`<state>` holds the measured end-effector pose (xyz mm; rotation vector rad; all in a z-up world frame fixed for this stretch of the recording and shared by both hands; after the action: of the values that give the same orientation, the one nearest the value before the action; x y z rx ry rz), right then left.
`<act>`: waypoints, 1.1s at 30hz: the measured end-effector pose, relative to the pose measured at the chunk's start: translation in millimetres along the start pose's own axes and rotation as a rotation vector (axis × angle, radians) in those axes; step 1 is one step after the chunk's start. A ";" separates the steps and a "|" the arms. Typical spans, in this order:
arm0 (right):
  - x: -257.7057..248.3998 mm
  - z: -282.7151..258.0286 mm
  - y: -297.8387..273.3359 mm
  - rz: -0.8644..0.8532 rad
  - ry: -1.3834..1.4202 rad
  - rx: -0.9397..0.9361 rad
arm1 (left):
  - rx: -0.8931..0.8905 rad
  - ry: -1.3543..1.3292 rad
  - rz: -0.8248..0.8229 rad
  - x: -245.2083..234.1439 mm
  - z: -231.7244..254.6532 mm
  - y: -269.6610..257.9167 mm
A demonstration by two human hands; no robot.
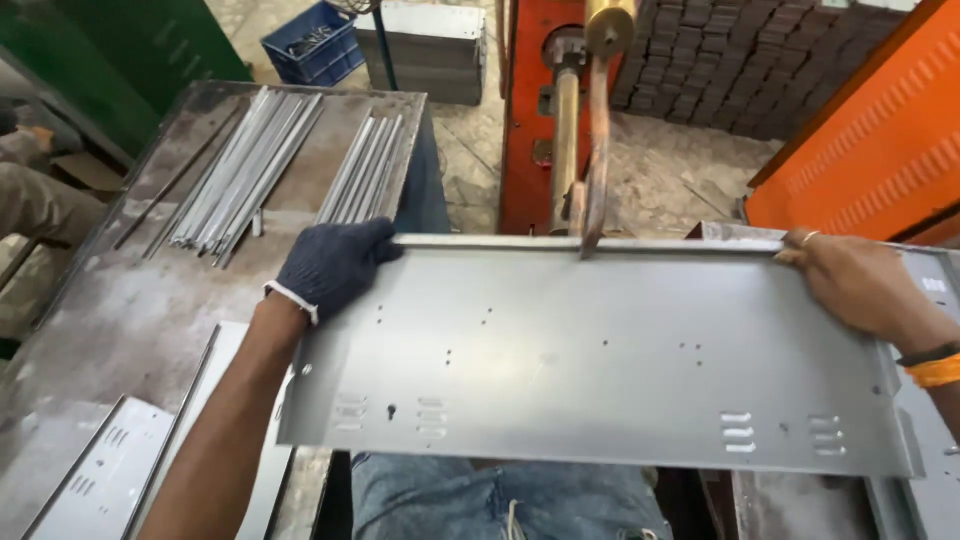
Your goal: Spot welding metal strips onto a metal panel at an industrial workstation.
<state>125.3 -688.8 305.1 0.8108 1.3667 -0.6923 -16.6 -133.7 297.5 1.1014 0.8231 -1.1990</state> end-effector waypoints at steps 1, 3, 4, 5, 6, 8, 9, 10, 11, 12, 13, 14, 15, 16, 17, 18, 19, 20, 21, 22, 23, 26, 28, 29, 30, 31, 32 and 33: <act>-0.5 -0.5 -0.5 -0.005 -0.047 0.037 | 0.013 -0.005 0.012 -1.5 0.8 -2.0; -6.1 -6.8 2.0 -0.003 -0.093 0.084 | 0.036 -0.008 0.026 -4.7 4.4 2.0; -11.7 -17.2 2.7 0.044 -0.181 0.008 | 0.048 0.005 0.023 -5.6 8.5 2.5; -17.2 -27.1 3.4 0.088 -0.270 -0.070 | 0.061 0.018 0.019 -6.6 13.0 3.6; -18.3 -39.6 11.0 0.097 -0.277 -0.060 | 0.073 0.018 0.027 -8.6 21.2 11.8; -16.7 -73.8 25.7 0.129 0.086 -0.257 | 0.074 0.012 -0.026 -7.2 35.2 22.6; -15.7 -83.3 27.8 0.127 0.085 -0.254 | 0.076 0.010 -0.028 -2.0 42.1 24.8; -14.9 -91.9 31.6 0.108 0.129 -0.242 | 0.082 -0.001 -0.050 2.6 49.0 29.8; -14.2 -100.3 35.9 0.090 0.173 -0.229 | 0.089 -0.012 -0.073 7.1 55.8 35.1; -13.5 -97.1 35.2 0.091 0.174 -0.227 | 0.091 -0.011 -0.074 8.8 64.3 38.0; -10.8 -92.1 35.2 0.047 0.176 -0.175 | 0.100 -0.026 -0.078 10.6 72.7 41.0; -8.5 -87.2 36.2 0.003 0.177 -0.125 | 0.108 -0.041 -0.082 12.5 80.6 44.0; -2.0 -77.7 34.3 0.002 0.176 -0.125 | 0.108 -0.042 -0.081 11.1 88.2 46.9; 4.4 -67.8 31.5 0.000 0.160 -0.130 | 0.120 -0.056 -0.094 10.5 97.2 48.3; 10.6 -57.8 28.6 -0.003 0.143 -0.135 | 0.132 -0.069 -0.106 10.0 106.4 49.6; 12.6 -55.8 25.2 -0.005 0.142 -0.137 | 0.129 -0.072 -0.107 11.6 107.7 52.0; 14.1 -53.8 21.6 0.009 0.137 -0.140 | 0.145 -0.063 -0.118 13.9 109.8 54.3; 17.2 -52.7 17.5 0.022 0.136 -0.145 | 0.157 -0.052 -0.133 16.6 111.3 54.7; 15.6 -52.8 17.6 0.017 0.138 -0.148 | 0.152 -0.052 -0.136 21.2 109.1 54.7; 16.1 -53.5 15.0 0.009 0.123 -0.130 | 0.161 -0.060 -0.133 26.5 107.2 52.3; 16.1 -54.0 12.8 0.001 0.108 -0.112 | 0.170 -0.067 -0.130 31.3 105.4 50.2; 4.6 -59.0 15.6 -0.019 0.100 -0.082 | 0.150 -0.067 -0.139 23.8 108.4 53.0; 10.5 -55.0 17.7 -0.044 0.102 -0.071 | 0.132 -0.055 -0.167 22.1 110.1 54.4; 14.1 -53.9 19.2 -0.070 0.105 -0.064 | 0.110 -0.044 -0.194 21.3 109.7 53.6; 15.7 -54.9 16.4 -0.075 0.101 -0.074 | 0.099 -0.048 -0.191 24.3 109.1 49.8; 17.9 -56.0 13.1 -0.092 0.083 -0.082 | 0.102 -0.047 -0.195 27.6 109.0 45.1; 17.7 -55.9 16.1 -0.097 0.062 -0.089 | 0.111 -0.041 -0.188 27.8 107.4 47.2; 10.3 -54.7 24.5 -0.088 0.054 -0.098 | 0.107 -0.040 -0.174 20.8 107.7 54.8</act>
<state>115.7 -629.5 296.0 0.6994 1.4804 -0.6698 34.9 -242.5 320.9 1.1055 0.8456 -1.4195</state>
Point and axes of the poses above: each hand's wrist, its own y-axis towards the middle knuckle, its own x-axis out of the palm, z = x × y, the point moved 4 cm from there along y, towards the middle knuckle, and after that the axes turned 4 degrees about -x, right-handed, at the moved point
